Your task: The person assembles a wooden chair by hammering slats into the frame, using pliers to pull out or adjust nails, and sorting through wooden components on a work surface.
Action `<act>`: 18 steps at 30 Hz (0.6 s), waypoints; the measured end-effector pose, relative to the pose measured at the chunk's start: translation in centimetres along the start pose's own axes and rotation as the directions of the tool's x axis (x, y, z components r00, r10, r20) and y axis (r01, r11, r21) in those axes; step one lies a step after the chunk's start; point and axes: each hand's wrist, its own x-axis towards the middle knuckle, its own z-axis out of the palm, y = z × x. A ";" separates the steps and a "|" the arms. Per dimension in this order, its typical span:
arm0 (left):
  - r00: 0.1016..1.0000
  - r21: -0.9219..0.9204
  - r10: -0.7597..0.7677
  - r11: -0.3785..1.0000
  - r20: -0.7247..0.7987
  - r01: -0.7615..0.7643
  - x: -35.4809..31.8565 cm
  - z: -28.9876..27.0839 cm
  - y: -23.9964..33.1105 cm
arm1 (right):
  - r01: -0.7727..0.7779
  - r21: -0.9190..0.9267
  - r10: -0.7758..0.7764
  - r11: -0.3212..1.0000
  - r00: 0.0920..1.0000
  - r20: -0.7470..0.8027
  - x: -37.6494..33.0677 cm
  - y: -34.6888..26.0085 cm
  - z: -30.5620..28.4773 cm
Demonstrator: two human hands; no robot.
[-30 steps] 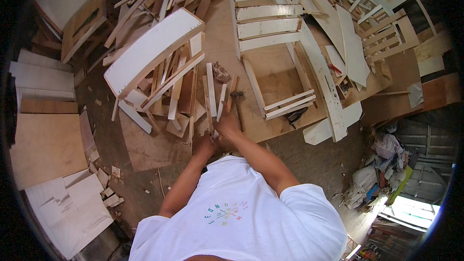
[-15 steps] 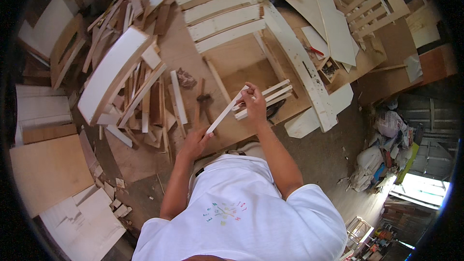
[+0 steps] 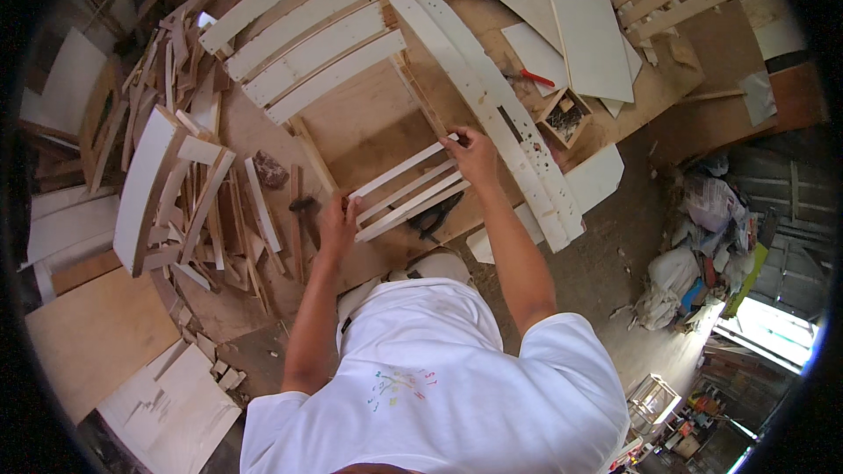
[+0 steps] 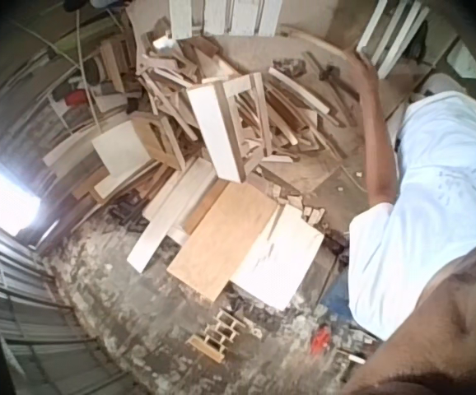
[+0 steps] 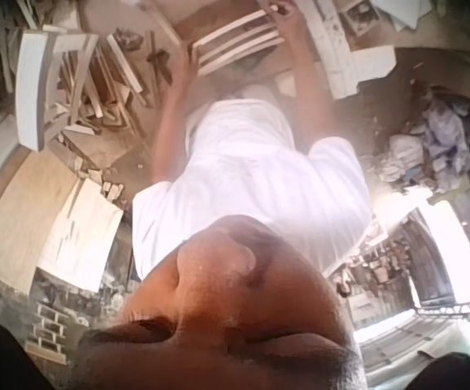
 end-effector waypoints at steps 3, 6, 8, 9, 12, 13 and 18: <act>0.991 0.111 -0.027 0.993 -0.128 0.042 0.3 1.5 2.0 | 0.027 -0.157 -0.037 0.987 0.998 -0.059 1.3 1.9 -0.3; 0.975 0.126 -0.083 0.986 -0.206 0.111 0.3 2.1 2.5 | 0.200 -0.329 -0.225 0.923 0.974 -0.039 2.1 2.3 -0.4; 0.959 0.102 -0.100 0.986 -0.266 0.131 0.2 2.2 2.1 | 0.208 -0.353 -0.226 0.912 0.974 -0.010 1.6 1.3 -0.8; 0.956 0.115 -0.082 0.986 -0.282 0.118 -0.1 2.3 1.6 | 0.140 -0.307 -0.146 0.941 0.989 0.003 1.2 0.5 -1.0; 0.946 0.127 -0.077 0.984 -0.315 0.122 -0.6 2.7 0.9 | 0.156 -0.299 -0.167 0.941 0.986 -0.011 1.1 0.9 -0.8; 0.940 0.112 -0.109 0.982 -0.322 0.152 -0.7 3.0 0.7 | 0.199 -0.318 -0.218 0.927 0.976 -0.024 1.1 1.2 -0.8; 0.931 0.024 -0.163 0.983 -0.328 0.180 -1.4 2.9 -0.6 | 0.307 -0.381 -0.326 0.872 0.945 0.015 0.4 0.8 -0.2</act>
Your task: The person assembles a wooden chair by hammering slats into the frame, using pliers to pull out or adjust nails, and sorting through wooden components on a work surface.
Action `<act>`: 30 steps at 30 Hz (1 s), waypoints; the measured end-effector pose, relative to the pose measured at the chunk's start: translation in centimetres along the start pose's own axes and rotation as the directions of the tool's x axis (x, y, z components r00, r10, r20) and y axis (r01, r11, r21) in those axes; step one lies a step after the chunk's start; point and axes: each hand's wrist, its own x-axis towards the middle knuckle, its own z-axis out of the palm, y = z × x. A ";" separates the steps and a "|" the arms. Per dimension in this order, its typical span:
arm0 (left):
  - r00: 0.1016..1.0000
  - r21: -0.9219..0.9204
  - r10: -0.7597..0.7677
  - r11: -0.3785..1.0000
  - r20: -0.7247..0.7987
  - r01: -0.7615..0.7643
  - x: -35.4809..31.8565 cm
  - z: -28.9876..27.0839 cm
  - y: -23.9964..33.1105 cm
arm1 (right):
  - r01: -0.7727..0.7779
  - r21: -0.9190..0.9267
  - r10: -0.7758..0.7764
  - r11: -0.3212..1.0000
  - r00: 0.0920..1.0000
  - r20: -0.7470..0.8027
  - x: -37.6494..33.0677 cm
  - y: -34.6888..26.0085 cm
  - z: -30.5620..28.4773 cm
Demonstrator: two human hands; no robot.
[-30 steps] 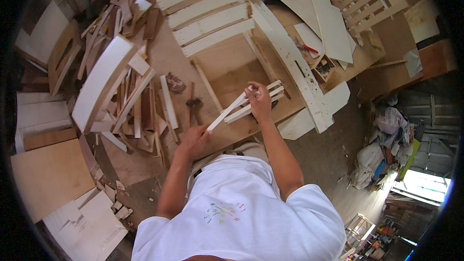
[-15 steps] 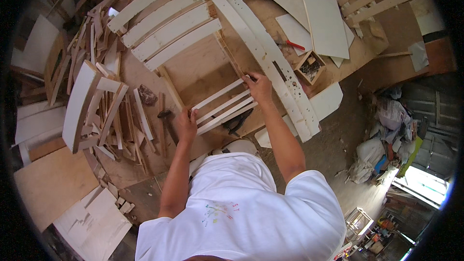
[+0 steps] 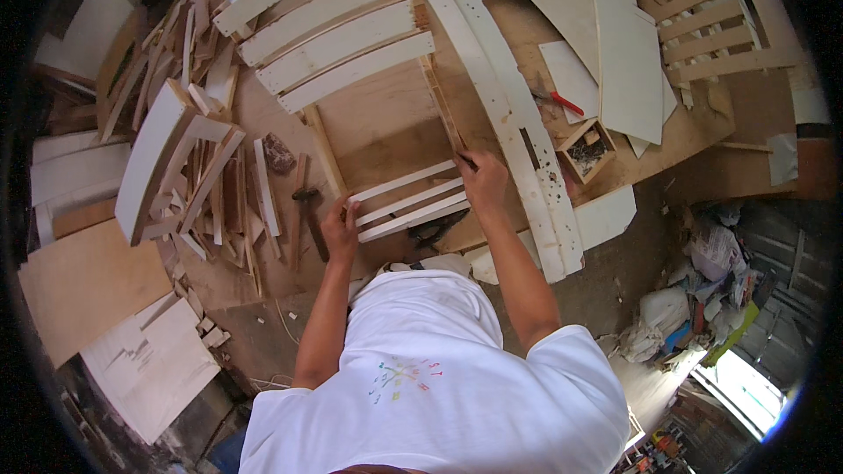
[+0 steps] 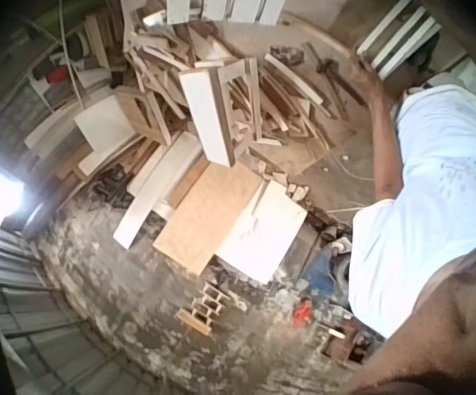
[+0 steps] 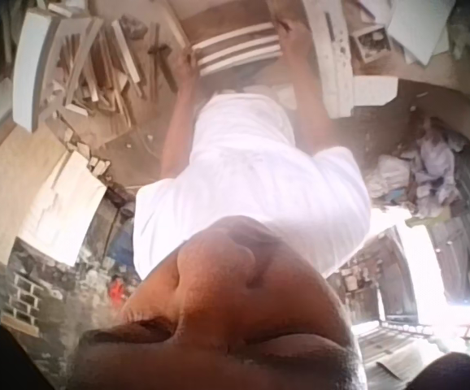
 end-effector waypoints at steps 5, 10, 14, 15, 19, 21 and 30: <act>0.996 -0.152 -0.037 0.988 -0.083 0.024 -1.2 -1.6 -2.1 | 0.076 0.045 -0.079 0.996 0.995 0.064 -1.4 -3.0 0.2; 0.949 -0.260 -0.199 0.956 -0.246 0.134 -3.2 -5.1 -4.4 | 0.016 0.381 -0.088 0.924 0.982 0.170 -3.2 -7.9 3.2; 0.874 -0.397 -0.405 0.874 -0.269 0.282 -5.4 -8.3 -8.6 | -0.315 0.614 0.002 0.724 0.890 0.455 -4.7 -10.0 9.7; 0.848 -0.411 -0.461 0.848 -0.259 0.336 -5.7 -9.1 -9.5 | -0.319 0.641 -0.017 0.698 0.887 0.461 -5.2 -10.9 11.3; 0.838 -0.185 -0.494 0.868 -0.232 0.460 -7.4 -12.4 -11.7 | -0.349 0.671 -0.070 0.654 0.855 0.513 -6.5 -14.7 16.8; 0.844 -0.148 -0.487 0.873 -0.227 0.464 -7.7 -13.3 -13.5 | -0.326 0.665 -0.119 0.672 0.838 0.532 -7.2 -16.3 18.8; 0.782 0.020 -0.413 0.879 -0.466 0.476 -6.9 -20.2 -18.5 | 0.011 0.366 -0.194 0.930 0.862 0.469 -13.8 -20.9 23.0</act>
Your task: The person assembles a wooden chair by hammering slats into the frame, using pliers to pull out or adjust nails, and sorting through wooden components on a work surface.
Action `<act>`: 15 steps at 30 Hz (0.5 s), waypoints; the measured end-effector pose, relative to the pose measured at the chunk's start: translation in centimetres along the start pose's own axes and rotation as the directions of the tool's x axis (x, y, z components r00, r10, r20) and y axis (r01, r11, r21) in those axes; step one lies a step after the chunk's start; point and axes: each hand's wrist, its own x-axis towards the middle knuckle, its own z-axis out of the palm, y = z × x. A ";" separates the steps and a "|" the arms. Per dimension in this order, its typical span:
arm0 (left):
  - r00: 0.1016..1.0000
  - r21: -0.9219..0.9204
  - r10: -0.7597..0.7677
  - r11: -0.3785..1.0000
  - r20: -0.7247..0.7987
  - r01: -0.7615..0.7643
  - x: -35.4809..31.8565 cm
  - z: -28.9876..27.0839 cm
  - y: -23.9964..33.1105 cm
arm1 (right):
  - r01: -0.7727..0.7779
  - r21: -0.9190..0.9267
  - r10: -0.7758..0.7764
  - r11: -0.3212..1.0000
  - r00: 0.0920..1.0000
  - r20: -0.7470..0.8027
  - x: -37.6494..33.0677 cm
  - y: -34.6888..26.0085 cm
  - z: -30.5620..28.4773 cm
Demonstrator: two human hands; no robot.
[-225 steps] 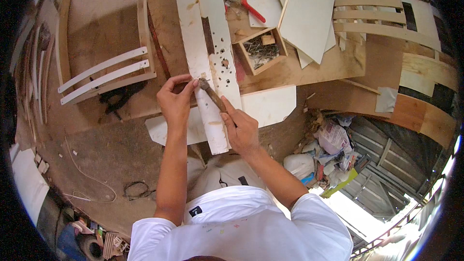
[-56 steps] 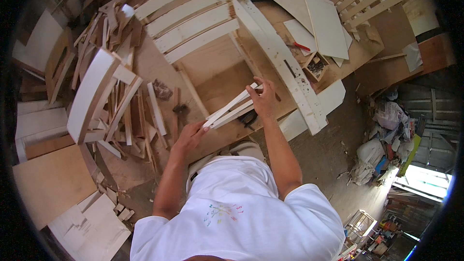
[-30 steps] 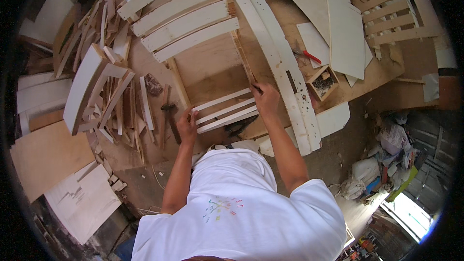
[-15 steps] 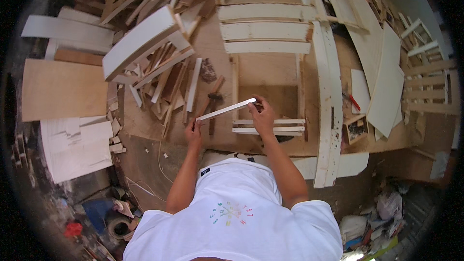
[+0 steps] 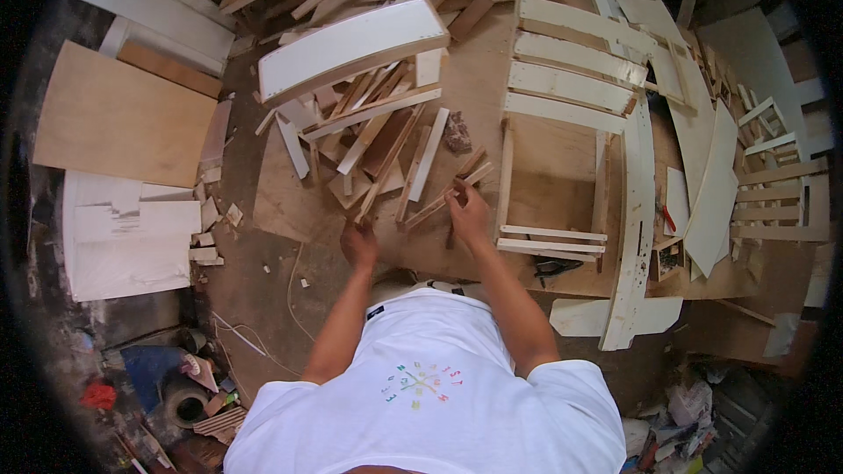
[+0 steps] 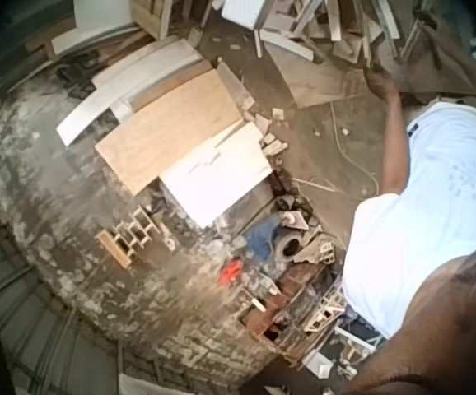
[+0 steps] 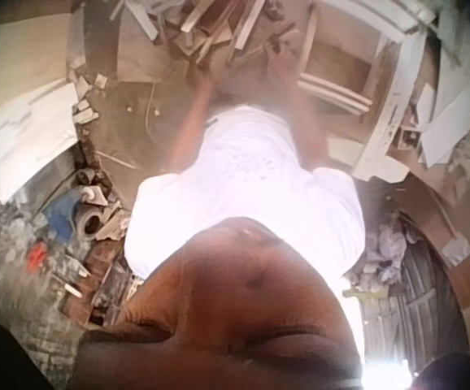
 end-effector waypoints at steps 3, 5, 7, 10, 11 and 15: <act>0.997 0.070 0.071 0.995 -0.037 -0.068 4.6 -1.7 -0.9 | -0.004 -0.028 0.004 1.000 1.000 0.010 -2.8 0.6 4.1; 0.988 0.033 0.145 0.989 -0.049 -0.143 7.2 -1.5 -1.7 | -0.007 -0.079 0.012 0.997 0.998 0.057 -3.9 -0.2 6.0; 0.975 0.015 0.224 0.974 0.015 -0.224 9.8 -2.0 -0.2 | -0.071 -0.053 0.076 0.996 0.991 0.106 -4.3 -0.9 7.4; 0.950 0.016 0.307 0.952 -0.062 -0.307 12.3 -1.7 -0.2 | -0.028 -0.003 0.028 1.000 0.997 0.065 -4.7 -3.2 9.4; 0.950 0.044 0.310 0.949 0.018 -0.311 13.1 -1.6 -0.4 | -0.036 -0.028 0.037 0.999 0.998 0.049 -4.7 -3.1 9.8; 0.913 0.070 0.359 0.923 0.193 -0.378 15.6 -1.5 -3.3 | -0.031 -0.116 0.032 0.993 0.999 0.011 -5.0 -3.6 10.9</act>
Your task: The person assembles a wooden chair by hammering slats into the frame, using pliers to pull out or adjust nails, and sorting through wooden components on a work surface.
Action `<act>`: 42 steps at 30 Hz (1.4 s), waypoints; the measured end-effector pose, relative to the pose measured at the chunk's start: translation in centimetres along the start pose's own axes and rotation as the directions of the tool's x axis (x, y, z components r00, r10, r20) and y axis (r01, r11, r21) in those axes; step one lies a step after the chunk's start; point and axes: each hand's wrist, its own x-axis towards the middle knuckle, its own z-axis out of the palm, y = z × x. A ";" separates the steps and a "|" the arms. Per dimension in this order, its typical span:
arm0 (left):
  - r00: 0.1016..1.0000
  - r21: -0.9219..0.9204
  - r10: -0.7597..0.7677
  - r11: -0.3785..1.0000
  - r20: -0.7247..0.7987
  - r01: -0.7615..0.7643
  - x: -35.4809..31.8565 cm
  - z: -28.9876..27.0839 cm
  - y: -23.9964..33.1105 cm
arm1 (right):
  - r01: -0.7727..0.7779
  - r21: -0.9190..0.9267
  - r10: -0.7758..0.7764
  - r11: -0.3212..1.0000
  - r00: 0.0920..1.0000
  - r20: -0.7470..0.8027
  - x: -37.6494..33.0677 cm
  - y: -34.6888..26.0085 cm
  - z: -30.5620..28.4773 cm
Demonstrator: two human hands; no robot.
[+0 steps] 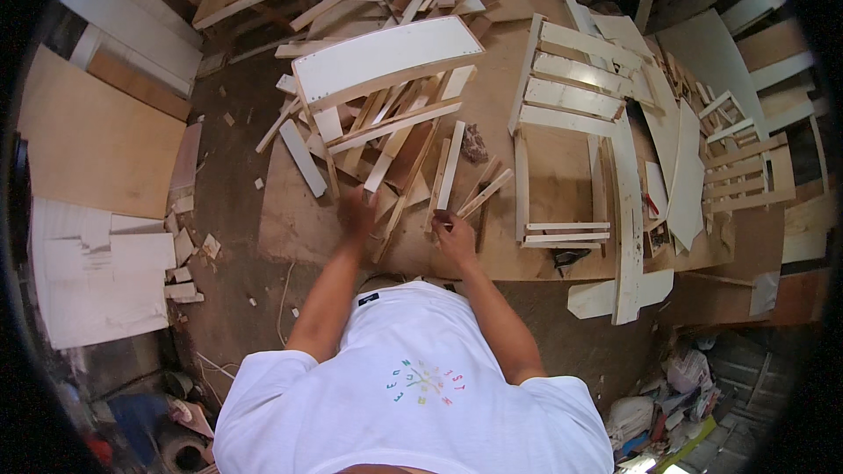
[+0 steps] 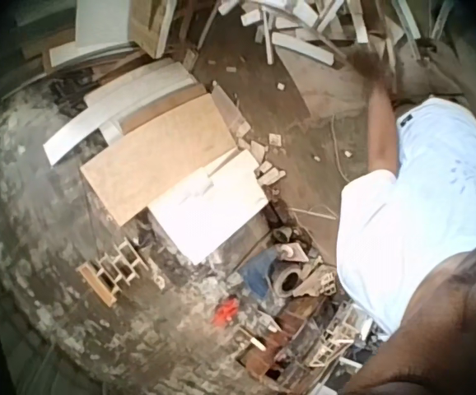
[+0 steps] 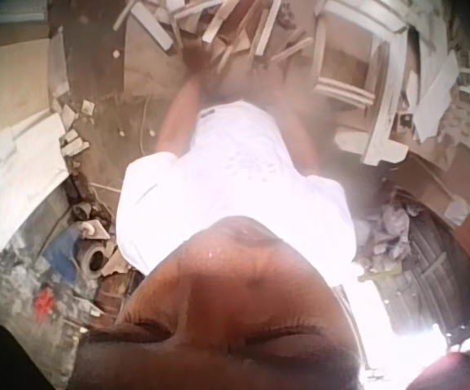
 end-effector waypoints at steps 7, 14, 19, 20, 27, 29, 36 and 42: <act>0.985 0.009 0.114 0.993 0.133 -0.117 -4.8 -3.8 1.5 | -0.146 0.089 0.146 0.985 0.989 0.004 -0.3 1.4 1.5; 0.985 -0.237 -0.103 0.962 0.136 0.133 -1.7 -4.1 -1.8 | 0.036 0.009 -0.037 0.999 0.996 0.077 3.2 -1.7 5.8; 0.923 -0.663 -0.382 0.681 0.041 0.311 5.5 -5.7 -0.7 | -0.067 0.608 0.076 0.791 0.997 0.011 12.5 -4.0 9.7; 0.953 -0.617 -0.304 0.753 -0.019 0.228 6.9 -5.4 -0.3 | -0.074 0.619 0.101 0.782 0.995 -0.008 15.0 -3.8 10.0; 0.977 -0.564 -0.203 0.800 0.061 0.202 14.3 -6.3 2.7 | 0.107 0.157 -0.071 0.982 0.973 -0.220 21.3 -4.1 9.9; 0.957 -0.589 -0.290 0.778 -0.029 0.218 16.8 -6.6 0.4 | 0.130 0.085 -0.113 0.988 0.977 -0.180 20.6 -8.4 10.9; 0.991 -0.677 -0.090 0.724 0.097 0.132 27.5 -3.7 1.0 | 0.323 -0.442 -0.359 0.837 0.933 0.002 23.1 -11.2 12.9; 0.897 -0.695 -0.203 0.573 0.392 0.433 27.5 -1.6 -2.1 | 0.043 -0.578 -0.009 0.815 0.998 0.061 23.2 -15.9 12.3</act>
